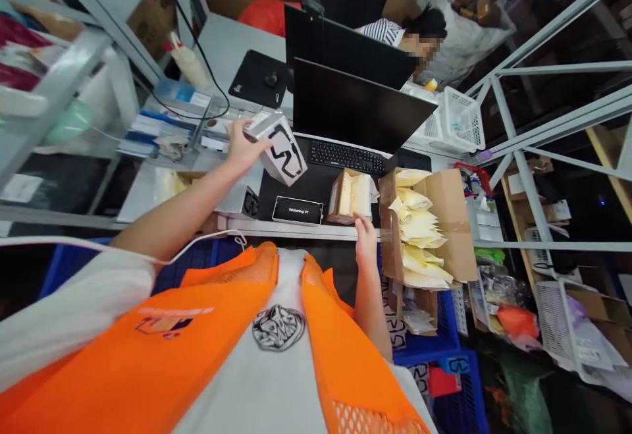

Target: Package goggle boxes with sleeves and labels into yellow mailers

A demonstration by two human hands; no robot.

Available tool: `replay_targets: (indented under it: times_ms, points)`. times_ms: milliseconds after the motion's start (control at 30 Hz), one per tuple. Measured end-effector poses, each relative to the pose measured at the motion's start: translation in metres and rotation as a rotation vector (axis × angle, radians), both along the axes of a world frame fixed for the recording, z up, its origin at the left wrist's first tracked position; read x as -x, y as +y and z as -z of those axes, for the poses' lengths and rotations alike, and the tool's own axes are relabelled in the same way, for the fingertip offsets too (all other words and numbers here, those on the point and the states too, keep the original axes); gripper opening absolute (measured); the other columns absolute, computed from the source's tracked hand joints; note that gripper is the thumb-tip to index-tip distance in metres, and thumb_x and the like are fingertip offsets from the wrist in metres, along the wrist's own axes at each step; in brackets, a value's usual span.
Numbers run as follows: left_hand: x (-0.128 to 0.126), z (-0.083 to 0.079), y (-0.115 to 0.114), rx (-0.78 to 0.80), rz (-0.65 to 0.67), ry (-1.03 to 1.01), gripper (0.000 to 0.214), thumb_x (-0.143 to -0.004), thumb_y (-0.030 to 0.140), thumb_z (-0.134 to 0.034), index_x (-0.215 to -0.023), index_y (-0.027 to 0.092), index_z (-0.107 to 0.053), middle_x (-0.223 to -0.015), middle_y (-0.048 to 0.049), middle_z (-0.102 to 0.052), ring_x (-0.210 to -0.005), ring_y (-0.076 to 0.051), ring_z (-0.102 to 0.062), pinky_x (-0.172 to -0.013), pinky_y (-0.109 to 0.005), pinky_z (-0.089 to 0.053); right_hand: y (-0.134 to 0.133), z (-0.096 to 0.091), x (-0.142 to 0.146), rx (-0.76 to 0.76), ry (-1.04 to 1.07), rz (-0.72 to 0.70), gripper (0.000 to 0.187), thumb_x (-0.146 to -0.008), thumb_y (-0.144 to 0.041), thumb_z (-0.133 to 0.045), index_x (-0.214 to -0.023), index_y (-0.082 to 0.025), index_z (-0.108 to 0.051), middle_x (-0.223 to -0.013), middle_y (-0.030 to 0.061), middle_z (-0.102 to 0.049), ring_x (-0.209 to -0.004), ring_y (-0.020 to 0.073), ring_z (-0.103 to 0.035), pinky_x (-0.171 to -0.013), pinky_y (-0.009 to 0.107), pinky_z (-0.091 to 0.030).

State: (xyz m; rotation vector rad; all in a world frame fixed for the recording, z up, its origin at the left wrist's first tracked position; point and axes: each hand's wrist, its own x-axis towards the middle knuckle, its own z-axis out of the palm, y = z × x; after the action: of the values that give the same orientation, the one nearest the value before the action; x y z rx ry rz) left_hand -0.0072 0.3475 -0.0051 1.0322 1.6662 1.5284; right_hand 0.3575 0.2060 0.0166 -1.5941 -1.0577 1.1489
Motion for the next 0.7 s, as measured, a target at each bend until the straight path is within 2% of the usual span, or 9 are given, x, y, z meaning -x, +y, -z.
replay_targets:
  times_ms: [100, 200, 267, 333, 433, 533, 633, 700]
  points:
    - [-0.005, 0.035, 0.045, 0.056, 0.027, 0.301, 0.070, -0.059, 0.014, -0.083, -0.120, 0.016, -0.049, -0.141, -0.0163, -0.035, -0.140, -0.031, -0.038, -0.121, -0.043, -0.032, -0.037, 0.054, -0.011, 0.286, 0.029, 0.084, 0.053, -0.071, -0.055, -0.072, -0.112, -0.022, -0.070, -0.125, 0.0119, -0.072, -0.120, 0.0296, -0.067, -0.108, 0.049, -0.048]
    - [-0.023, 0.072, 0.066, 0.110, 0.125, 0.467, 0.066, -0.063, 0.015, -0.082, -0.119, 0.014, -0.048, -0.140, -0.0188, -0.034, -0.142, -0.031, -0.036, -0.122, -0.043, -0.031, -0.062, 0.092, 0.001, 0.430, 0.069, 0.073, 0.061, -0.075, -0.055, -0.068, -0.123, -0.019, -0.067, -0.130, 0.0139, -0.070, -0.119, 0.0285, -0.069, -0.103, 0.044, -0.052]
    - [-0.033, 0.093, 0.069, 0.142, 0.193, 0.530, 0.066, -0.064, 0.016, -0.082, -0.120, 0.013, -0.048, -0.142, -0.0209, -0.033, -0.144, -0.033, -0.034, -0.122, -0.044, -0.030, -0.060, 0.111, 0.018, 0.443, -0.049, 0.040, 0.059, -0.081, -0.053, -0.061, -0.127, -0.015, -0.066, -0.133, 0.0157, -0.069, -0.119, 0.0273, -0.068, -0.102, 0.041, -0.053]
    - [-0.038, 0.106, 0.068, 0.217, 0.225, 0.562, 0.067, -0.065, 0.017, -0.082, -0.122, 0.012, -0.049, -0.144, -0.0229, -0.033, -0.144, -0.035, -0.034, -0.122, -0.046, -0.029, -0.042, 0.128, 0.035, 0.443, -0.231, -0.009, 0.056, -0.088, -0.046, -0.052, -0.131, -0.011, -0.064, -0.137, 0.0177, -0.066, -0.124, 0.0257, -0.066, -0.107, 0.039, -0.050]
    - [-0.032, 0.107, 0.065, 0.366, 0.226, 0.610, 0.068, -0.065, 0.027, -0.084, -0.124, 0.011, -0.052, -0.152, -0.0246, -0.028, -0.148, -0.041, -0.027, -0.123, -0.052, -0.026, -0.001, 0.152, 0.054, 0.455, -0.361, -0.084, 0.054, -0.091, -0.035, -0.049, -0.137, -0.008, -0.060, -0.146, 0.0187, -0.059, -0.135, 0.0229, -0.058, -0.117, 0.035, -0.041]
    - [-0.002, 0.092, 0.048, 0.401, 0.264, 0.671, 0.062, -0.072, 0.041, -0.081, -0.123, 0.011, -0.059, -0.161, -0.0233, -0.023, -0.154, -0.043, -0.018, -0.126, -0.055, -0.019, 0.035, 0.167, 0.061, 0.473, -0.399, -0.227, 0.050, -0.088, -0.023, -0.048, -0.135, -0.012, -0.063, -0.144, 0.0146, -0.061, -0.134, 0.0206, -0.058, -0.117, 0.032, -0.041]
    - [0.044, 0.074, 0.000, 0.313, 0.462, 0.763, 0.058, -0.084, 0.044, -0.070, -0.132, 0.013, -0.060, -0.156, -0.0199, -0.040, -0.153, -0.037, -0.028, -0.127, -0.051, -0.023, 0.056, 0.175, 0.064, 0.510, -0.467, -0.381, 0.047, -0.084, -0.014, -0.046, -0.124, -0.011, -0.069, -0.131, 0.0140, -0.070, -0.126, 0.0234, -0.063, -0.114, 0.033, -0.044]
    - [0.068, 0.067, -0.045, 0.317, 0.678, 0.872, 0.072, -0.082, 0.047, -0.072, -0.144, 0.015, -0.054, -0.158, -0.0191, -0.040, -0.154, -0.037, -0.026, -0.126, -0.052, -0.023, 0.065, 0.178, 0.065, 0.544, -0.526, -0.443, 0.042, -0.083, -0.012, -0.046, -0.116, -0.009, -0.071, -0.121, 0.0174, -0.073, -0.123, 0.0271, -0.064, -0.113, 0.036, -0.044]
